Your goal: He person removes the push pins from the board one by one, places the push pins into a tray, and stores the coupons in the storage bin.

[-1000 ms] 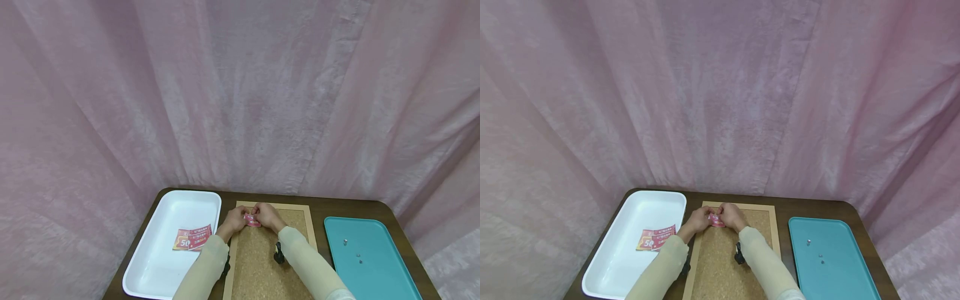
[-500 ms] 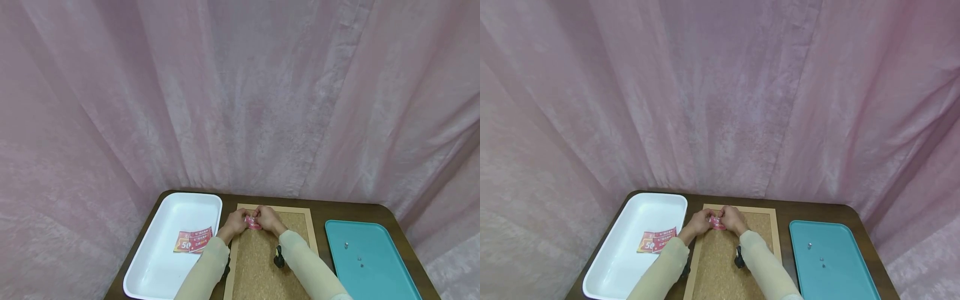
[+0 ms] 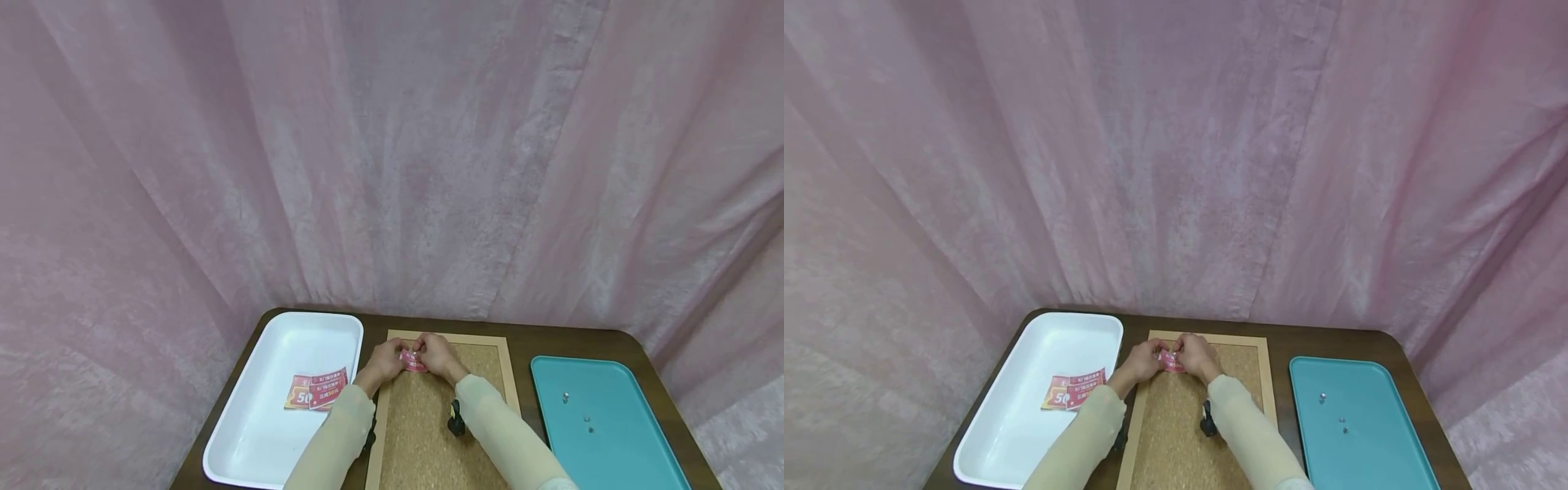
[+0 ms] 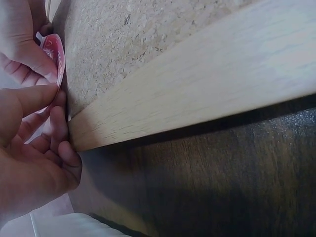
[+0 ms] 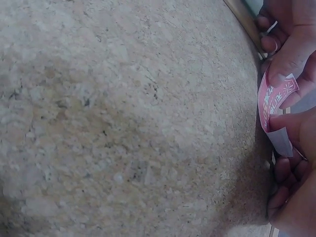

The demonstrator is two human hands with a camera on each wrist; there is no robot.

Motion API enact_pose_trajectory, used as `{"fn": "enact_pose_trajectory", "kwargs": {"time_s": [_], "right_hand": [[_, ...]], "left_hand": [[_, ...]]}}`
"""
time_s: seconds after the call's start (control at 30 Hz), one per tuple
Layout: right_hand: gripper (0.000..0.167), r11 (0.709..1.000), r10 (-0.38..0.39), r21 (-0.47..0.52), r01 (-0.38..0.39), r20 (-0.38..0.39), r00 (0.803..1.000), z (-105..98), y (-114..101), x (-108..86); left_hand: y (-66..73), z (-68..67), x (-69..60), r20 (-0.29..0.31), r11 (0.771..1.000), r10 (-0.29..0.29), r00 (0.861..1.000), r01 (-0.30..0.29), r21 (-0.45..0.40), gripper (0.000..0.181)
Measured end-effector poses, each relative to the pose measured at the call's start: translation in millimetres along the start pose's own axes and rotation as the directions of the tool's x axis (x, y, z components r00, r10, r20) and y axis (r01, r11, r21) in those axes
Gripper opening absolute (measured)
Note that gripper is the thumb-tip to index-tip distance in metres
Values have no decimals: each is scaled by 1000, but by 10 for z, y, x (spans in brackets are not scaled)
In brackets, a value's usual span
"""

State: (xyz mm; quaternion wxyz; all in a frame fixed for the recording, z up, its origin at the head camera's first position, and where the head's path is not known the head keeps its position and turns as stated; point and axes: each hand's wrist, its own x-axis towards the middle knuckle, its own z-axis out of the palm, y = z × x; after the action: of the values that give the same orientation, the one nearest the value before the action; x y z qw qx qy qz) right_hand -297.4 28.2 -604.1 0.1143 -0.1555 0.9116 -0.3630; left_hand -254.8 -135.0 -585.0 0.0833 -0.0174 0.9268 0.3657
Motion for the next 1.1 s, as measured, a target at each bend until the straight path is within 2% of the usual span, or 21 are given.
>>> {"fn": "enact_pose_trajectory", "kwargs": {"time_s": [0.17,0.4,0.77,1.1], "right_hand": [[3,1000,-1,13,1,-3,1000,-4,9,1],[9,999,-3,37,3,-2,1000,-35,-16,-6],[13,1000,-22,-15,22,-9,1000,-21,-3,18],[15,997,-53,-51,52,-18,998,30,-19,-65]], "left_hand": [[3,7,-3,-7,1000,19,1000,-18,15,30],[36,-33,-8,-4,1000,7,1000,-7,0,30],[25,-29,-3,0,1000,15,1000,-15,16,30],[12,5,-37,-25,1000,14,1000,-14,-9,25]]}}
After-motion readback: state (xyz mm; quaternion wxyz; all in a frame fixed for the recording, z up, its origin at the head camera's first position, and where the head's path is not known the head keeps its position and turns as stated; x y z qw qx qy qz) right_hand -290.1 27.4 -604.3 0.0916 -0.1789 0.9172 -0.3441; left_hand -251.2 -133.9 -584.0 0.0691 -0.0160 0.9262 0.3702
